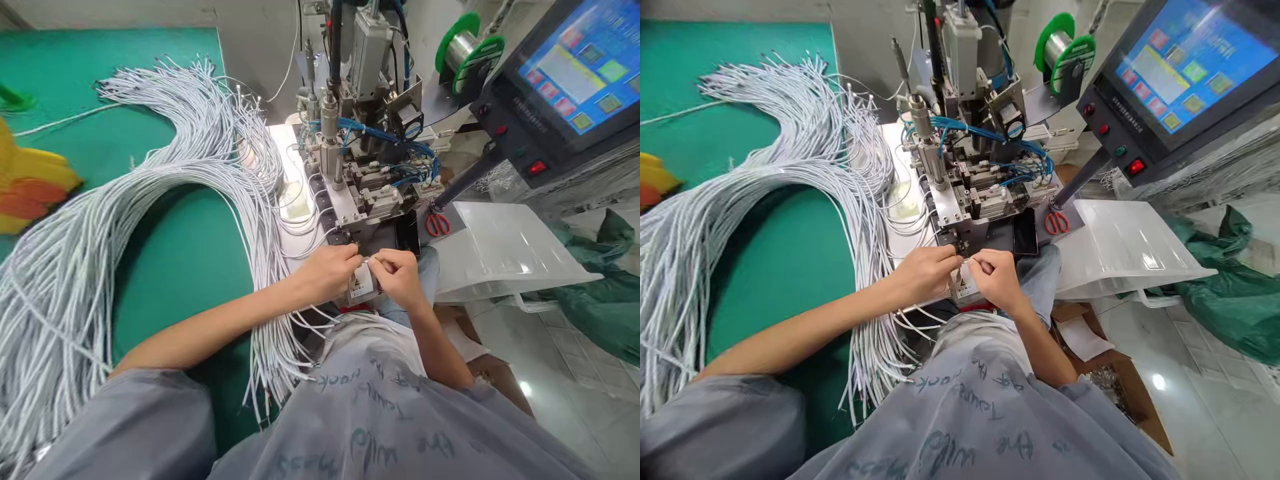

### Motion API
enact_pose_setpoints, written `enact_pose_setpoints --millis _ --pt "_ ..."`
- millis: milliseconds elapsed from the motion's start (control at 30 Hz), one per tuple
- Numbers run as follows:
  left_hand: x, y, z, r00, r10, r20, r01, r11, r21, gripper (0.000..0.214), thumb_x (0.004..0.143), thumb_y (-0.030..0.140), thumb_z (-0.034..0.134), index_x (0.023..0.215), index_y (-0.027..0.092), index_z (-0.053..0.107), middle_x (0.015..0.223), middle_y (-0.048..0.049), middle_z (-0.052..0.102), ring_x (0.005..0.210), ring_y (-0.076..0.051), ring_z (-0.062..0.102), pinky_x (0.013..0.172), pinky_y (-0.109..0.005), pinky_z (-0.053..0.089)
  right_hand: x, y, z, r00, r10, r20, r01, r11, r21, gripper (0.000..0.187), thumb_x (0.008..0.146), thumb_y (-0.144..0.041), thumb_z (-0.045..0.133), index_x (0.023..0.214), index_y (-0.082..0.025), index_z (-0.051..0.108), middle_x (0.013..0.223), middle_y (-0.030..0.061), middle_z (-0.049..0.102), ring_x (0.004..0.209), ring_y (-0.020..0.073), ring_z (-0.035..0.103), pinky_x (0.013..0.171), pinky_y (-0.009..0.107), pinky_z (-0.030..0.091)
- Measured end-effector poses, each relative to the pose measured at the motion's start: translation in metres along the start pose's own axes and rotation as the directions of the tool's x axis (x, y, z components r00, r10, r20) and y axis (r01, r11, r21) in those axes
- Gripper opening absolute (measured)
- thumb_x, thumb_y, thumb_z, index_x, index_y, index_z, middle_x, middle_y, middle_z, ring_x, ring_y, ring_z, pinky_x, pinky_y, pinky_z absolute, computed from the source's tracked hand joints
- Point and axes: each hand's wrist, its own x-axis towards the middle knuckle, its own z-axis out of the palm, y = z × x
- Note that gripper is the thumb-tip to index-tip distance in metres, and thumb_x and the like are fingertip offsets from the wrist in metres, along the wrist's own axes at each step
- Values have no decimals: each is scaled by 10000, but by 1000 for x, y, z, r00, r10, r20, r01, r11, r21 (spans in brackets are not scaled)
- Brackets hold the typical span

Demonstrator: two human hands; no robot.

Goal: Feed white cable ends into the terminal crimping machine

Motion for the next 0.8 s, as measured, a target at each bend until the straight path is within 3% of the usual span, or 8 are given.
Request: enact_pose_setpoints --millis 133,233,367,467,600,700,800 --pt "2 3 9 985 -165 -46 144 945 -295 196 814 110 466 713 134 632 616 2 555 534 -82 469 509 -192 325 -3 6 16 982 9 -187 0 999 50 327 810 -171 524 492 -162 447 496 -59 239 468 63 257 461 246 212" --pt "4 5 7 987 -162 8 149 883 -446 203 830 103 462 720 135 630 619 8 569 565 -76 487 544 -177 355 -6 10 21 959 45 -278 -32 998 48 265 829 -208 524 571 -159 556 501 -56 268 465 72 278 452 245 220" --pt "5 4 6 986 -162 40 160 860 -484 200 829 103 459 745 132 639 617 9 581 567 -76 502 551 -177 372 -9 9 22 957 3 -290 -19 998 -53 243 849 -219 523 629 -159 607 504 -55 288 455 74 282 448 242 230" --pt "2 3 9 984 -178 -20 156 905 -396 194 833 119 460 776 126 645 617 4 573 547 -76 502 533 -181 373 -12 1 21 954 -122 -273 37 954 -299 273 865 -182 491 606 -160 575 511 -48 308 465 75 271 474 246 228" --pt "-1 -4 8 998 14 -63 -11 999 42 231 843 101 400 858 114 630 673 -26 553 557 -108 501 506 -224 357 -8 -8 11 987 -113 -116 34 843 -536 308 846 -156 476 539 -169 488 510 -37 330 485 87 265 501 261 212" --pt "1 -10 3 989 148 6 -144 951 272 257 852 62 355 859 108 608 695 -41 542 593 -130 517 547 -253 382 2 -6 1 1000 -6 21 15 890 -455 313 800 -140 485 497 -174 418 486 -44 309 472 83 267 498 264 204" --pt "3 -13 2 997 76 24 -79 977 199 220 815 74 405 841 123 618 716 -40 556 600 -129 518 543 -248 376 10 1 -2 995 65 79 -46 973 -227 336 784 -146 486 473 -180 364 478 -52 275 465 74 270 488 253 218"
